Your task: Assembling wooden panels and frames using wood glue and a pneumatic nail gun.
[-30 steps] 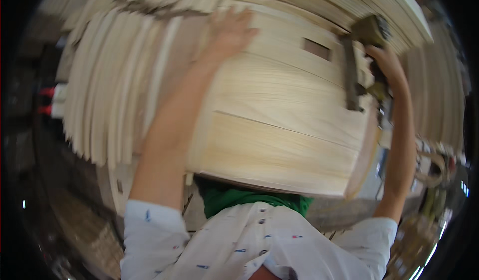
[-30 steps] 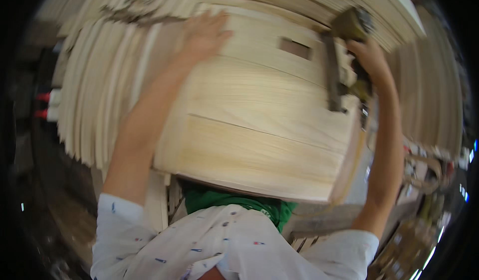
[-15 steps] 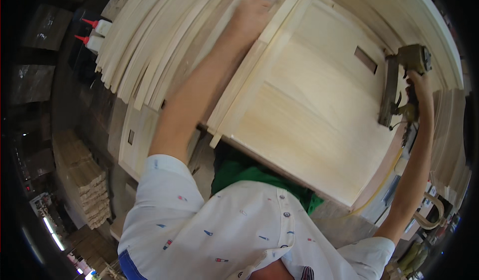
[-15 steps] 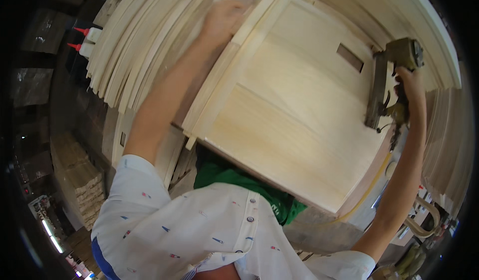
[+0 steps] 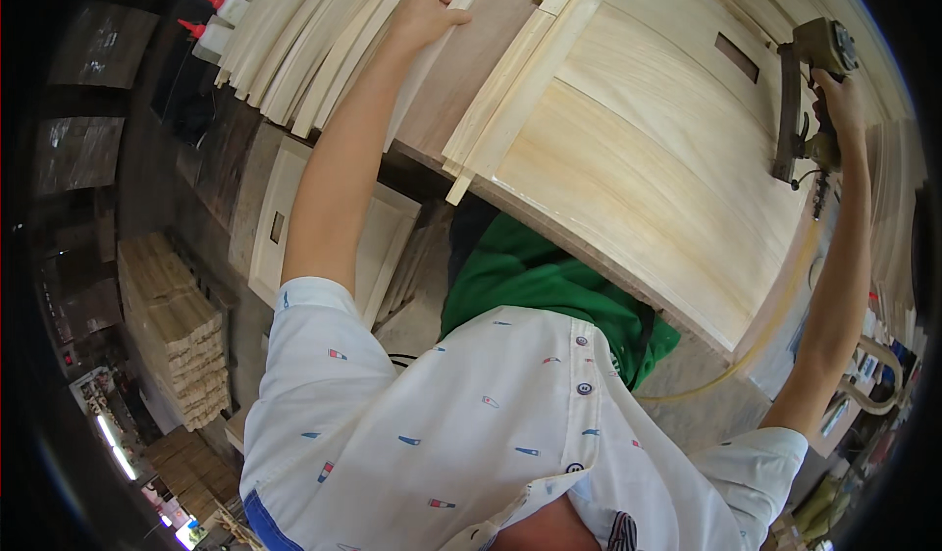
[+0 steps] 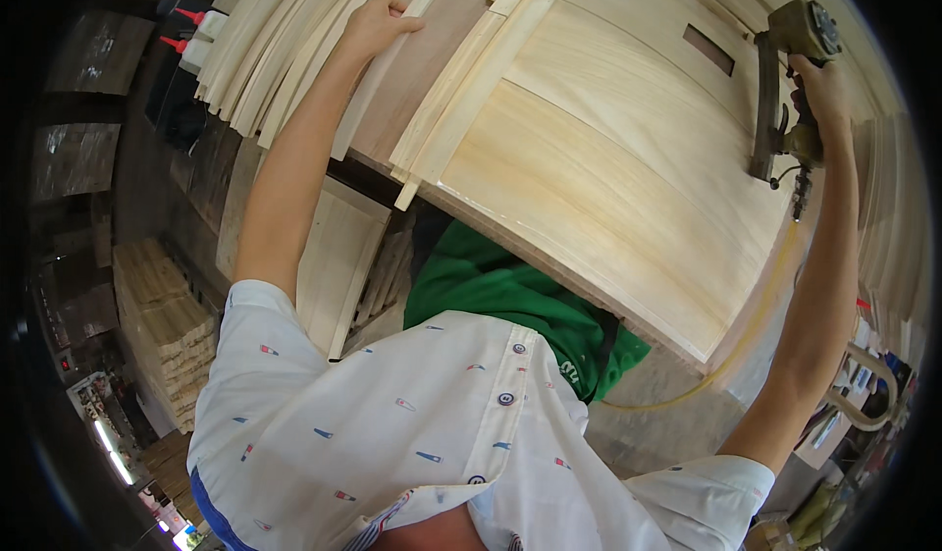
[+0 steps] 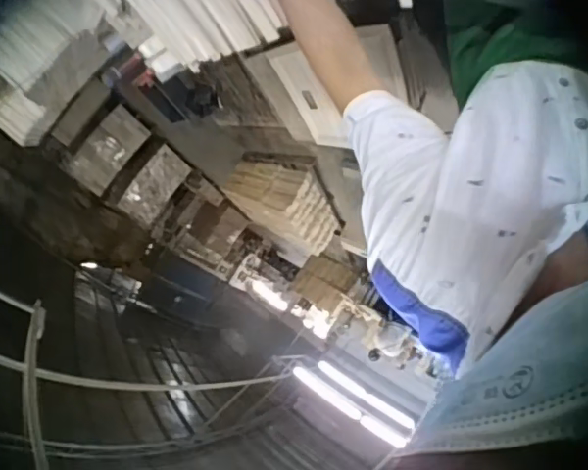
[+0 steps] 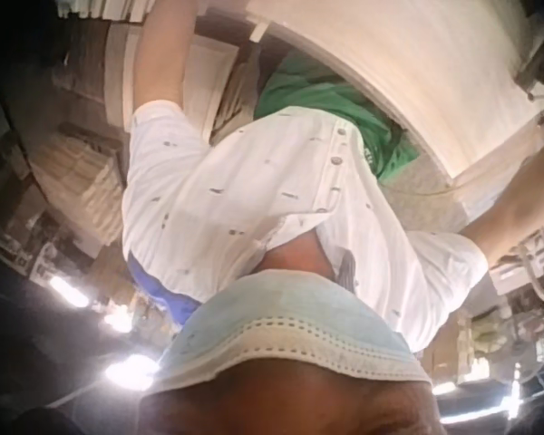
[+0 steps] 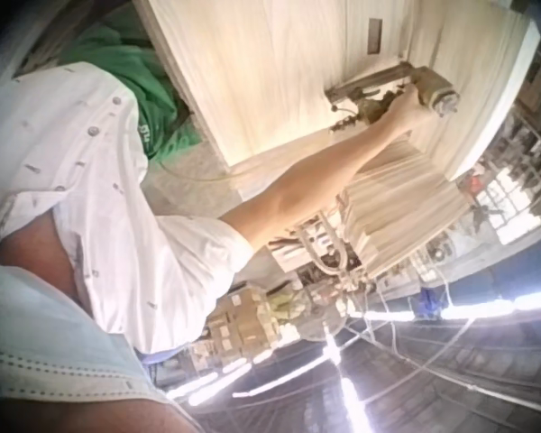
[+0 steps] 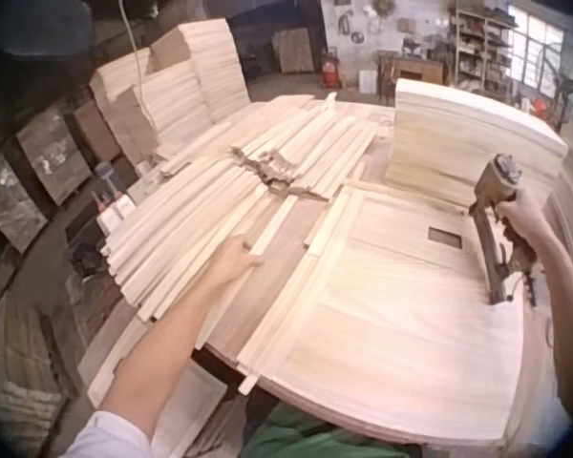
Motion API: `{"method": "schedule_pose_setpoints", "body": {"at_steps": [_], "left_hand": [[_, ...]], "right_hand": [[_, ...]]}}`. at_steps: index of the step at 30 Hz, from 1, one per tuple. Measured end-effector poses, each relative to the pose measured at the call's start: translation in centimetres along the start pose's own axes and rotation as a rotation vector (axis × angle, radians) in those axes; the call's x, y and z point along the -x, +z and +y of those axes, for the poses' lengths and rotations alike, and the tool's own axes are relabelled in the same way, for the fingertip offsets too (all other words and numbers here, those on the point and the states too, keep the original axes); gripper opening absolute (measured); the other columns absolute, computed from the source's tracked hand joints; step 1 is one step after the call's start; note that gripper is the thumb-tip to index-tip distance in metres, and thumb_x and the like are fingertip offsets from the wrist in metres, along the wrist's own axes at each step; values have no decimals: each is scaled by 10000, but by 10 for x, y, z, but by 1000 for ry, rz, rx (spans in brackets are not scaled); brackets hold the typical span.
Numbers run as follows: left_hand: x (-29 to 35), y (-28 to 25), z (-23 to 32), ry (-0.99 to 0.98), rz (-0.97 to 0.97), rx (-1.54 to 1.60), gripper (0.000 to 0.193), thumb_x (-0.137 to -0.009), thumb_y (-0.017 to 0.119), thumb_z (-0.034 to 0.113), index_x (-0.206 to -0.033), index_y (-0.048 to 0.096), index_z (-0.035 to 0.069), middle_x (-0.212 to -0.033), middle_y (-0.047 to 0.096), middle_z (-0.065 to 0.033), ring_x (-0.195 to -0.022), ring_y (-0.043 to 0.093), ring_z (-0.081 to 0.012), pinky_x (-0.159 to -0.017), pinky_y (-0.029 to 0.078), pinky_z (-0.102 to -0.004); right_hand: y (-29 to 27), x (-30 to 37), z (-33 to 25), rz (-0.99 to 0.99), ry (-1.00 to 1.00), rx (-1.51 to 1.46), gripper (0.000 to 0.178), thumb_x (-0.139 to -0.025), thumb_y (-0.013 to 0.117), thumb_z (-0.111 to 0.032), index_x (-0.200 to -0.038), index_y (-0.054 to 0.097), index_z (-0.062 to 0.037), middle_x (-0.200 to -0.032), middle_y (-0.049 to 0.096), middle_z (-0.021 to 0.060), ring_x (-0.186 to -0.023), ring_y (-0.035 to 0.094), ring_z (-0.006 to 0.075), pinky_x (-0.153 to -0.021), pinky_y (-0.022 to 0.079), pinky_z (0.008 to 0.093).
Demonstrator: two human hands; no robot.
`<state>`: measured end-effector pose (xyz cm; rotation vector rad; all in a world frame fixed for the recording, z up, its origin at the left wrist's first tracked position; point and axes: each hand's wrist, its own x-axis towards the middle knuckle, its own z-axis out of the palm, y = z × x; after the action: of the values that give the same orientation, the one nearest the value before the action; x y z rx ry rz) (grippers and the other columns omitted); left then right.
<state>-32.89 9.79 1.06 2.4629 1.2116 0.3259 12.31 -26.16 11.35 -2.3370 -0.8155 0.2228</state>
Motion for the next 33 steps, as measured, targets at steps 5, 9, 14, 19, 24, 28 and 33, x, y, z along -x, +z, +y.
{"method": "schedule_pose_setpoints", "body": {"at_steps": [5,9,14,19,24,28,33], "left_hand": [[13,-28,10,49,99,20,531,-726,773,361,-1112,666,13,-983,689,-118,-932,649,-226,-825,499,-324],[76,-56,87,365,198,262,372,-826,712,251,-1127,669,37,-995,685,-106,-910,642,-199,-816,500,-315],[185,10,162,1035,169,314,264,-821,672,141,-1078,668,82,-952,627,-108,-899,610,-280,-772,529,-372],[243,81,210,1147,46,515,140,-764,627,126,-884,647,58,-833,571,-78,-824,581,-239,-704,513,-350],[247,100,210,1205,-16,448,113,-744,627,120,-843,645,68,-847,572,-68,-819,567,-239,-728,490,-348],[245,104,201,1176,-27,451,112,-748,642,123,-846,647,69,-858,575,-64,-844,565,-243,-748,488,-355],[241,107,199,1154,-54,457,136,-758,674,122,-881,663,65,-878,586,-57,-867,565,-238,-756,488,-354]], "right_hand": [[2,44,-13,202,-36,20,318,-825,663,-319,-806,631,-3,-612,575,35,-506,580,123,-492,448,286],[-56,121,-24,297,-34,14,311,-852,660,-331,-844,651,-20,-638,581,17,-537,552,89,-510,428,276],[-119,211,-13,294,58,-15,300,-891,649,-331,-780,623,-53,-608,535,14,-530,494,85,-508,356,251],[-125,314,-16,239,121,13,281,-913,604,-299,-796,582,-44,-599,500,15,-506,453,100,-503,332,256],[-115,383,-8,301,295,-95,234,-902,625,-252,-823,583,-35,-632,526,17,-512,463,96,-503,343,234],[-115,409,8,298,379,-139,208,-888,652,-226,-830,588,-36,-633,532,14,-522,478,87,-496,358,226],[-114,427,19,329,428,-152,207,-879,667,-228,-823,589,-45,-633,533,16,-524,486,85,-495,368,226]]}}
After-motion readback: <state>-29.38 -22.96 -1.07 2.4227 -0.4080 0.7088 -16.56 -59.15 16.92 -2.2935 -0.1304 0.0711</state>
